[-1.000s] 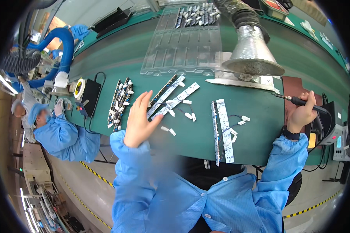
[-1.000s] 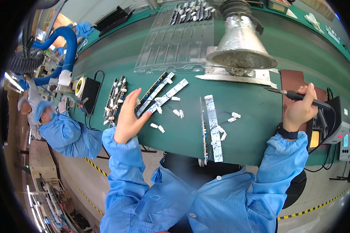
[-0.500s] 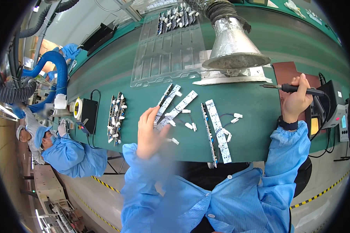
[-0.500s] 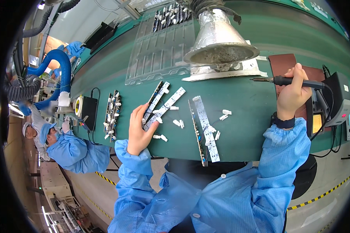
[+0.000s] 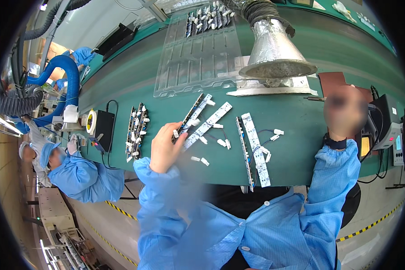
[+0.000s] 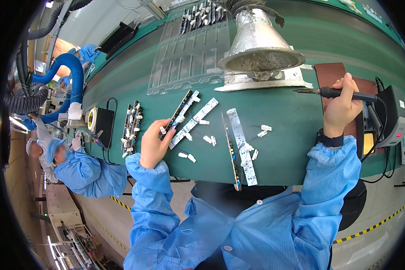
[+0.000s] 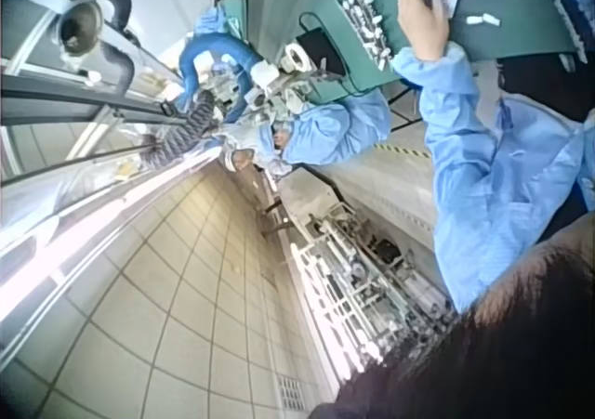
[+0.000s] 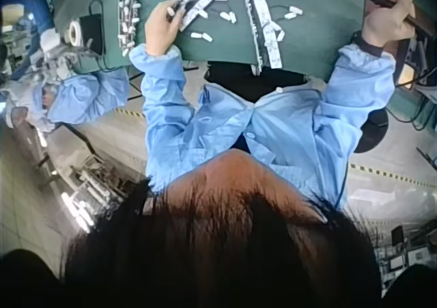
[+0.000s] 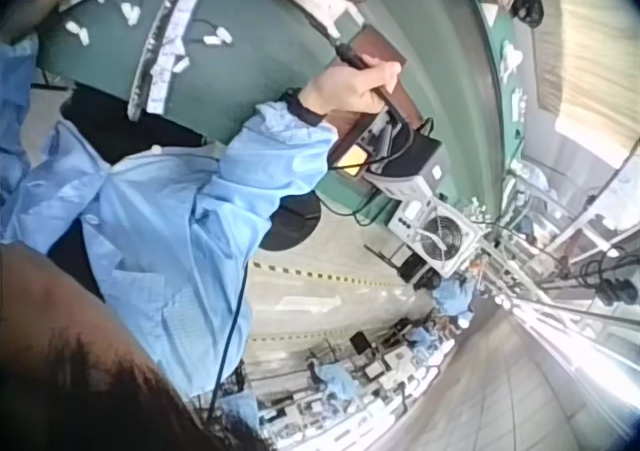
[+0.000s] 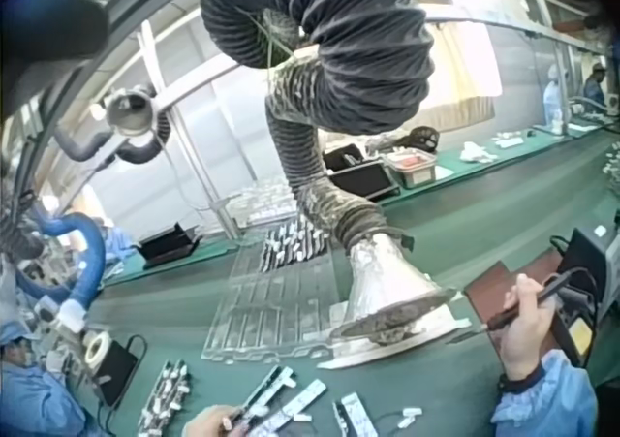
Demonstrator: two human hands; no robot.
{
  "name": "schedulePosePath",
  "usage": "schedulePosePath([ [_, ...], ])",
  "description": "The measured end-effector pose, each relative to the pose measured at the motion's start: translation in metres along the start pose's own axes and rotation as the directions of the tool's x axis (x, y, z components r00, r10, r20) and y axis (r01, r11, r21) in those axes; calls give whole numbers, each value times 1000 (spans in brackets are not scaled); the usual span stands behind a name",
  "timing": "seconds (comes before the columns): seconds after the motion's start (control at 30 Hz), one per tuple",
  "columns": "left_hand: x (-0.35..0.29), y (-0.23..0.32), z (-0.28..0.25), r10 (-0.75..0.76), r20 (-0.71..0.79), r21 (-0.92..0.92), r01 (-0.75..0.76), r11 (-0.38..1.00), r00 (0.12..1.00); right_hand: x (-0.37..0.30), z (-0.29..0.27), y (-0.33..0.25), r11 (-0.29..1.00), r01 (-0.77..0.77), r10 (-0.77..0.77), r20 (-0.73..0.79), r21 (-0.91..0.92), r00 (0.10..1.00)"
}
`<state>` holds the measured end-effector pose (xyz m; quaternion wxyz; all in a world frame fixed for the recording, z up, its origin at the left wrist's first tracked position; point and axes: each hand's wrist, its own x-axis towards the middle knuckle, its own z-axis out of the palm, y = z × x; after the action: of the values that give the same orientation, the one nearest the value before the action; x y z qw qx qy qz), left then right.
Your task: Soldering electronic components onto small circuit board strips at a manual assembly station.
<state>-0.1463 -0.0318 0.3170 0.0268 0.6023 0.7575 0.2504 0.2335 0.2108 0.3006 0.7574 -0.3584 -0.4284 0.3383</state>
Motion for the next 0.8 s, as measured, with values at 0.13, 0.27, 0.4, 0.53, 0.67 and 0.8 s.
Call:
schedulePosePath([
  [0.13,-2,-14,4,5,-16,-108,-7,994,1000,0,-1,2,1000,3,-3,-19,5,1000],
  [0.27,-8,-4,15,147,-90,-50,-152,987,985,3,-2,5,999,44,-44,3,8,999],
  [0.4,-5,14,4,225,-30,91,-221,971,974,4,-1,6,997,65,-65,6,34,998],
  [0.53,-5,16,7,159,35,22,-160,987,987,2,-1,4,1000,6,-6,-2,19,1000],
  [0.67,-8,16,6,161,3,80,-161,984,987,-1,1,0,1000,-16,16,9,26,1000],
  [0.8,-13,32,-5,348,26,208,-346,915,937,-3,-1,-2,999,-34,34,9,33,999],
])
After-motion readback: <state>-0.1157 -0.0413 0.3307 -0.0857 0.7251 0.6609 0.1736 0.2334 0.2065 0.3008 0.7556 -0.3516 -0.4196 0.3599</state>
